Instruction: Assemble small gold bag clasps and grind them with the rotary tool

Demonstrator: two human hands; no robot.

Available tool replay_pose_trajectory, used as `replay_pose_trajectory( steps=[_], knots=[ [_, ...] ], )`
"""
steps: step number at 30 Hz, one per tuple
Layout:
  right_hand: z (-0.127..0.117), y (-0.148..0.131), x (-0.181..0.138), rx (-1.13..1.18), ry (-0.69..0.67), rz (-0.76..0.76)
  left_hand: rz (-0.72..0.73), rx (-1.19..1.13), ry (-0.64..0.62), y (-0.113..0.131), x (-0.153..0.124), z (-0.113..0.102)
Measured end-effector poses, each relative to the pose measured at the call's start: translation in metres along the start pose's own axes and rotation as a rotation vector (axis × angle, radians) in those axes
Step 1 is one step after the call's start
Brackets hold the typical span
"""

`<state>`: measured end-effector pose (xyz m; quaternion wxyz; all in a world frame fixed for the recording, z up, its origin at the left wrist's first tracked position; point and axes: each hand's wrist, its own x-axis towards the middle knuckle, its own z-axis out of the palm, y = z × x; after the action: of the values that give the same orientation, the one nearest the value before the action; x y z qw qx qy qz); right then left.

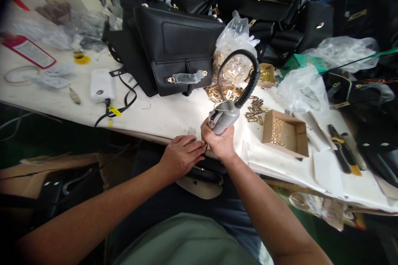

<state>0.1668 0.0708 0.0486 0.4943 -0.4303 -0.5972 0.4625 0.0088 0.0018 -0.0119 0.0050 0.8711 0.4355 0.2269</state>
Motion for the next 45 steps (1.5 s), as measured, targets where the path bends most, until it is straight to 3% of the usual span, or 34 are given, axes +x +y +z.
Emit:
replay_pose_trajectory(
  steps=[9, 14, 17, 20, 27, 35, 40, 45],
  knots=[
    [-0.004, 0.007, 0.004, 0.049, 0.000, 0.115, -0.001, -0.006, 0.032, 0.000, 0.002, 0.000],
    [-0.025, -0.007, 0.012, 0.068, 0.130, 0.100, -0.027, -0.045, 0.057, 0.000, 0.003, 0.002],
    [-0.052, -0.019, 0.016, -0.116, 0.153, 0.169, -0.032, -0.059, 0.052, -0.001, 0.005, 0.001],
    [-0.079, -0.020, 0.013, -0.376, 0.069, 0.278, -0.041, -0.077, 0.035, -0.002, 0.006, 0.000],
    [-0.111, 0.013, 0.000, -0.854, -0.043, 0.255, -0.089, -0.141, 0.126, -0.001, 0.003, 0.005],
    [-0.105, 0.020, -0.006, -0.987, -0.049, 0.224, -0.131, -0.164, 0.135, 0.000, 0.002, 0.006],
    [-0.084, 0.017, -0.022, -0.983, -0.182, 0.204, -0.147, -0.189, 0.137, 0.000, 0.002, 0.006],
    [-0.066, 0.015, -0.029, -1.148, -0.253, 0.119, -0.098, -0.132, 0.153, 0.002, 0.003, 0.006]
  ],
)
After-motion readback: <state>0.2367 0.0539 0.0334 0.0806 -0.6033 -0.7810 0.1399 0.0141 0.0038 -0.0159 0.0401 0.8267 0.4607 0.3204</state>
